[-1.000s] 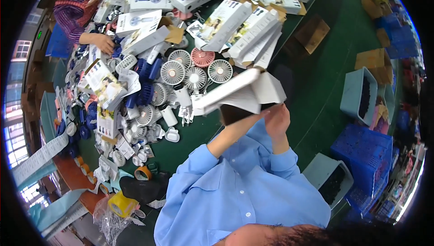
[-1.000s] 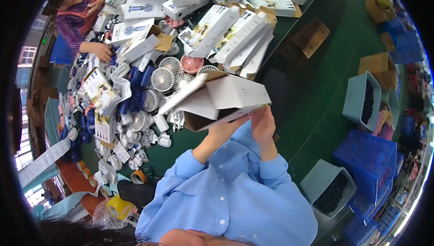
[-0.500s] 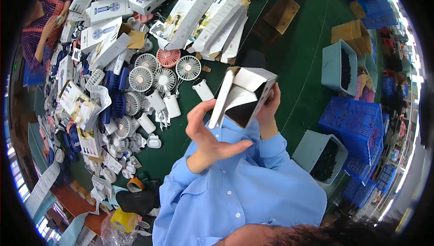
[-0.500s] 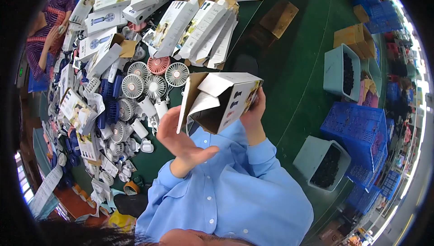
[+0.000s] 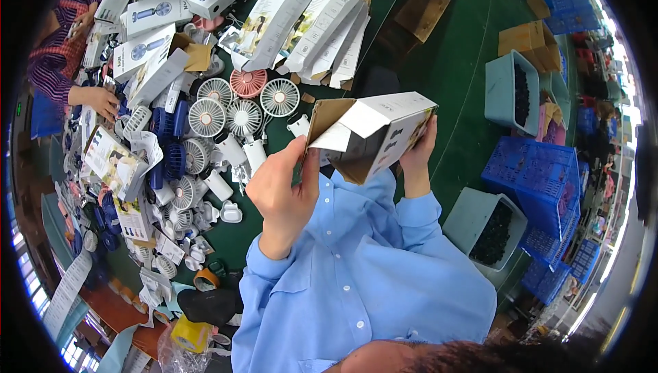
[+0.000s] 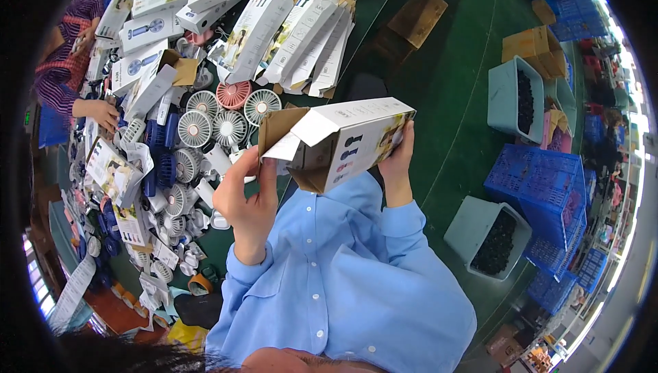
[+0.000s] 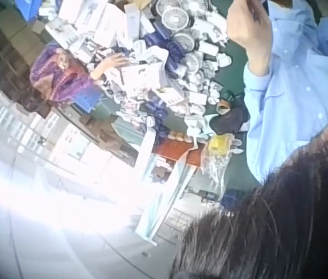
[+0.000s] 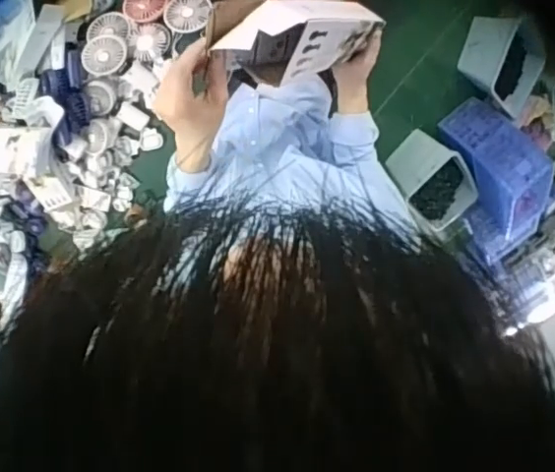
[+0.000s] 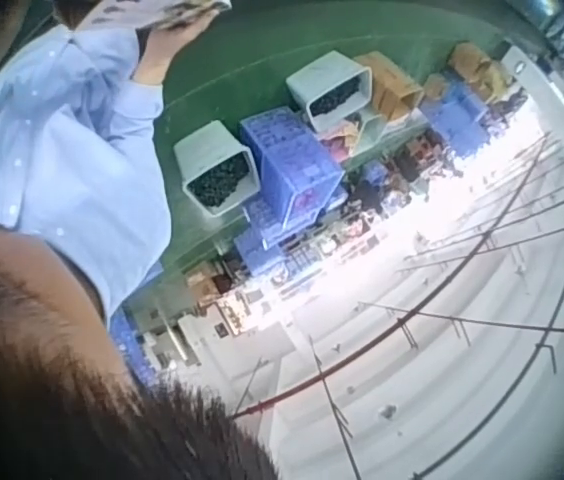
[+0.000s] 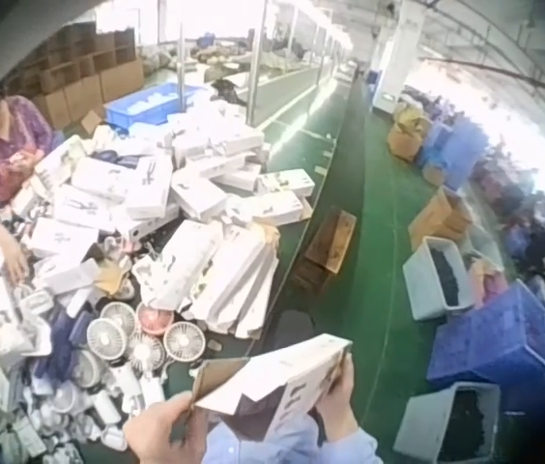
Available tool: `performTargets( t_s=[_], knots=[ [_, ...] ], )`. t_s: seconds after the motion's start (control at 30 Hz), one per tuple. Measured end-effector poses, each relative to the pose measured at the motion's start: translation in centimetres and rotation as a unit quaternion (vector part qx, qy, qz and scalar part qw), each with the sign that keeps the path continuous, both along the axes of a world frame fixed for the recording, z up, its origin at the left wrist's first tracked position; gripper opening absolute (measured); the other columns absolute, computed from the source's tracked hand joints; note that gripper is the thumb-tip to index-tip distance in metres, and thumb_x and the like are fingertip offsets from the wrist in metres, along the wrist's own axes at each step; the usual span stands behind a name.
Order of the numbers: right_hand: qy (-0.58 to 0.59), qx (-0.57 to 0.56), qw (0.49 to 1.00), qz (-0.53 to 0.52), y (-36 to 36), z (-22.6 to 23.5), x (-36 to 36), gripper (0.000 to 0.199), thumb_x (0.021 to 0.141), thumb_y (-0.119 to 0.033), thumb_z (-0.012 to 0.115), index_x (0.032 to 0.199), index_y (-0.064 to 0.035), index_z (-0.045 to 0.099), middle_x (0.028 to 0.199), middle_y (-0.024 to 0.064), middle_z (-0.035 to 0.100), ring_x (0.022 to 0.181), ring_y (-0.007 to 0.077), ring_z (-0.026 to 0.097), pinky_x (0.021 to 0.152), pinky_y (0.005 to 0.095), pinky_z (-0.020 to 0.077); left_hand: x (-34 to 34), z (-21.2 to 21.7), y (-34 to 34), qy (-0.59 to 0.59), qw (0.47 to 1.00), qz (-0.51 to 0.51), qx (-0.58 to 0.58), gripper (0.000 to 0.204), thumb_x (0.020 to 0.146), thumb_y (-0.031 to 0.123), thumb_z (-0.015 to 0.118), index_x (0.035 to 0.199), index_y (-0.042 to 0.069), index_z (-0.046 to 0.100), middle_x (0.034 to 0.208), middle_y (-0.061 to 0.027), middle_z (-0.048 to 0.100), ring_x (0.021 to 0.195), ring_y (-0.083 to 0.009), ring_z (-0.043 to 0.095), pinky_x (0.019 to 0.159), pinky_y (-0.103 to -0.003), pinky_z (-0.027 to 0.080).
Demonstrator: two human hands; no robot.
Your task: Packaging small handheld fans into boxes at a production line station.
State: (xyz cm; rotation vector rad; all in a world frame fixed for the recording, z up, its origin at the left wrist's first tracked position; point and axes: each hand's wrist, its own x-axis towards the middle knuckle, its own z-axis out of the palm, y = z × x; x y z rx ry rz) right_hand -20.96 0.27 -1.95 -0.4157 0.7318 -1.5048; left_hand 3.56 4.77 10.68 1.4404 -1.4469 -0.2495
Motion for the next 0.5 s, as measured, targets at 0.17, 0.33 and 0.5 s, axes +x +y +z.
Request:
performTargets(
  t_s=[0.17,0.33,0.5],
  knots=[
    [0.042,-0.01,0.998,-0.047,-0.2,0.2,-0.2,0.041,0.097,-0.041,0.037,0.118,-0.0096,0.055,0.112,0.0041,0.062,0.101,0.0181,0.06,0.084,0.0321,0.0489,0.9,-0.1,-0.5,-0.066,0.996,0.022,-0.05,0.014,0.072,0.002,0.072,0.085,0.001,0.066,0.07,-0.0094,0.065,0.055,-0.0209,0.06,0.049,-0.027,0.045],
    [-0.019,0.014,0.992,-0.124,-0.8,0.4,-3.4,0.043,0.096,-0.042,0.039,0.12,-0.0096,0.054,0.116,0.0054,0.059,0.105,0.0214,0.058,0.091,0.0351,0.0458,3.6,-0.9,-0.3,0.111,0.984,0.133,-0.038,0.004,0.084,0.002,0.063,0.083,-0.002,0.062,0.066,-0.0054,0.063,0.051,-0.0068,0.054,0.045,-0.018,0.04],
    [-0.07,-0.006,0.997,-0.029,-0.2,0.5,-4.0,0.047,0.095,-0.043,0.037,0.119,-0.0065,0.054,0.115,0.0121,0.059,0.103,0.0272,0.059,0.09,0.0393,0.0477,9.7,-3.9,-0.6,0.436,0.879,0.19,-0.012,0.011,0.09,0.014,0.059,0.091,0.003,0.058,0.074,-0.0007,0.058,0.048,-0.0024,0.041,0.038,-0.016,0.029]
  ],
)
